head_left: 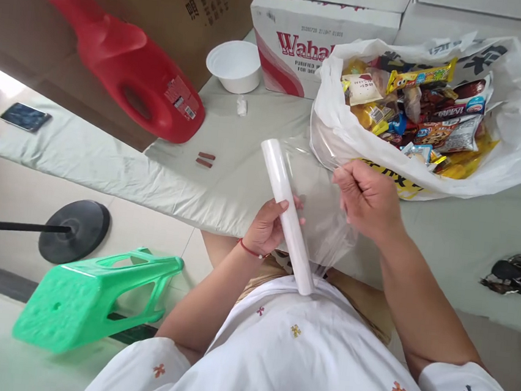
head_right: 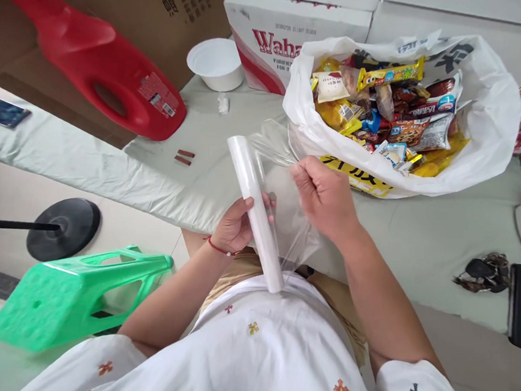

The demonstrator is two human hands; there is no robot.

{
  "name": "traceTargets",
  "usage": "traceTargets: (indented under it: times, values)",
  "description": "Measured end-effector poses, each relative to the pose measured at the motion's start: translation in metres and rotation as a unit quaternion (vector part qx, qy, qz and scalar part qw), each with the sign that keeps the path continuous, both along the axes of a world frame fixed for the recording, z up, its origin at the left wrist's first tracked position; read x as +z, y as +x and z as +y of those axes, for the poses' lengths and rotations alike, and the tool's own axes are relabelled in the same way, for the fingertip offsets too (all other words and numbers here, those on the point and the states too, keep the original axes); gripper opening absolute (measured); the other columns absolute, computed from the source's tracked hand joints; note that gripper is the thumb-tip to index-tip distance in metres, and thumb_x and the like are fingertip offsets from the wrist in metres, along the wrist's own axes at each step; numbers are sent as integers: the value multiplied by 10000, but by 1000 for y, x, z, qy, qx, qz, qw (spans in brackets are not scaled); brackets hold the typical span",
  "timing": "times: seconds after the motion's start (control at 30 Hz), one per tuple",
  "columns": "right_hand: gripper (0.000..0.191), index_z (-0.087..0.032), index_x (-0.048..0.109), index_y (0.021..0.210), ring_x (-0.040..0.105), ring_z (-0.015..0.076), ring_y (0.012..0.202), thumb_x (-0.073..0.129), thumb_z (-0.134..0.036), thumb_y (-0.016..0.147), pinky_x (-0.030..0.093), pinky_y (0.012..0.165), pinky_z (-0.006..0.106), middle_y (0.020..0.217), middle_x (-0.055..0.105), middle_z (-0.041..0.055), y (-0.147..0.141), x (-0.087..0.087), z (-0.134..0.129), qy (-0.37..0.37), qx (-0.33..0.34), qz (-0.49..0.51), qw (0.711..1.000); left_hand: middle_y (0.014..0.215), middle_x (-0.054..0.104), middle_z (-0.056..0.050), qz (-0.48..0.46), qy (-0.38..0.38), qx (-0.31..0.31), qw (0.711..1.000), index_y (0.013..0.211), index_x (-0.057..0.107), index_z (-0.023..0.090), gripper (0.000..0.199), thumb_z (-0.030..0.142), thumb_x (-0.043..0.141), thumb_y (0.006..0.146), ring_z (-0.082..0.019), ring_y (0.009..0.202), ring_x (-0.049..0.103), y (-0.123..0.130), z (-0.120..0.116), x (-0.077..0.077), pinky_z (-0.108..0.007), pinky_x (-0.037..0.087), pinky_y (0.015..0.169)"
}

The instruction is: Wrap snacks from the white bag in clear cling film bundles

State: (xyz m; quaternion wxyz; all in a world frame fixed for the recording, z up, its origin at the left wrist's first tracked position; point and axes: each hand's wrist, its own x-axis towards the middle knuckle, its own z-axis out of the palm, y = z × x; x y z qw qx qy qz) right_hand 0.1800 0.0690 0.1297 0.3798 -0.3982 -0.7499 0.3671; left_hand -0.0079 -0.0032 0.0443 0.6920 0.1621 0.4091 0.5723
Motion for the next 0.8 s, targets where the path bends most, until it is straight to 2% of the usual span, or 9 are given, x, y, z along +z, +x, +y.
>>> traceTargets:
  times: [0.07,0.2,0.27,0.37,0.43,0.5,0.6,0.7,0.8]
  values:
    - [460,-233,544,780,453,118,537,488,-601,1050,358,572,265,574,491,-47,8,4,2,12,3,-17,1000,958,693,-63,-45,-7,-6,999,1020,715,175,433,478,818,729,-217,950,677,1,-3,-6,-353,606,827]
    - [465,-227,518,745,422,105,520,469,-557,1070,339,565,262,566,468,-51,9,11,0,48,37,-58,996,911,677,-28,-77,-3,-15,997,1140,652,208,575,620,782,759,-176,788,662,15,1,-9,-363,611,753]
    - [455,-227,514,735,419,106,513,467,-524,1076,333,559,262,561,471,-50,12,16,-1,78,43,-84,993,836,658,14,-23,-11,-16,1000,1108,623,213,589,484,917,676,-133,692,630,20,5,-8,-305,588,667]
    - [409,-229,558,751,444,118,509,503,-483,1066,349,552,268,554,503,-45,29,26,-2,110,0,-120,987,775,652,32,16,-36,-19,999,1004,630,173,531,252,973,608,-106,672,633,16,7,-8,-275,595,688]
    - [377,-228,593,766,463,120,494,534,-460,1057,364,545,270,538,515,-48,45,32,-2,113,-39,-134,984,836,692,-6,-24,-40,-21,999,1007,665,145,481,270,947,638,-134,769,681,8,6,-10,-310,627,785]
    - [354,-225,616,780,484,112,469,551,-439,1055,373,532,265,530,530,-55,58,35,-2,106,-70,-130,983,905,717,-37,-80,-40,-30,996,1052,690,131,523,322,931,629,-158,835,698,2,2,-11,-319,640,802]
    - [332,-225,638,797,496,94,433,569,-424,1053,378,510,253,526,549,-65,69,36,-5,96,-86,-120,984,886,699,-27,-112,-31,-39,992,1069,680,144,606,469,915,615,-143,735,667,4,1,-10,-270,609,622]
    - [313,-225,674,833,496,90,429,574,-424,1051,388,519,250,522,550,-67,74,38,-9,103,-95,-146,979,762,640,32,-18,-24,-29,999,997,620,187,558,423,952,616,-102,606,603,10,4,-6,-232,535,529]
    - [300,-210,704,852,494,82,420,594,-416,1040,395,501,241,530,559,-59,85,41,-14,122,-134,-159,971,753,662,29,50,-37,-26,998,950,604,176,489,240,952,612,-124,666,660,6,8,-4,-282,592,668]
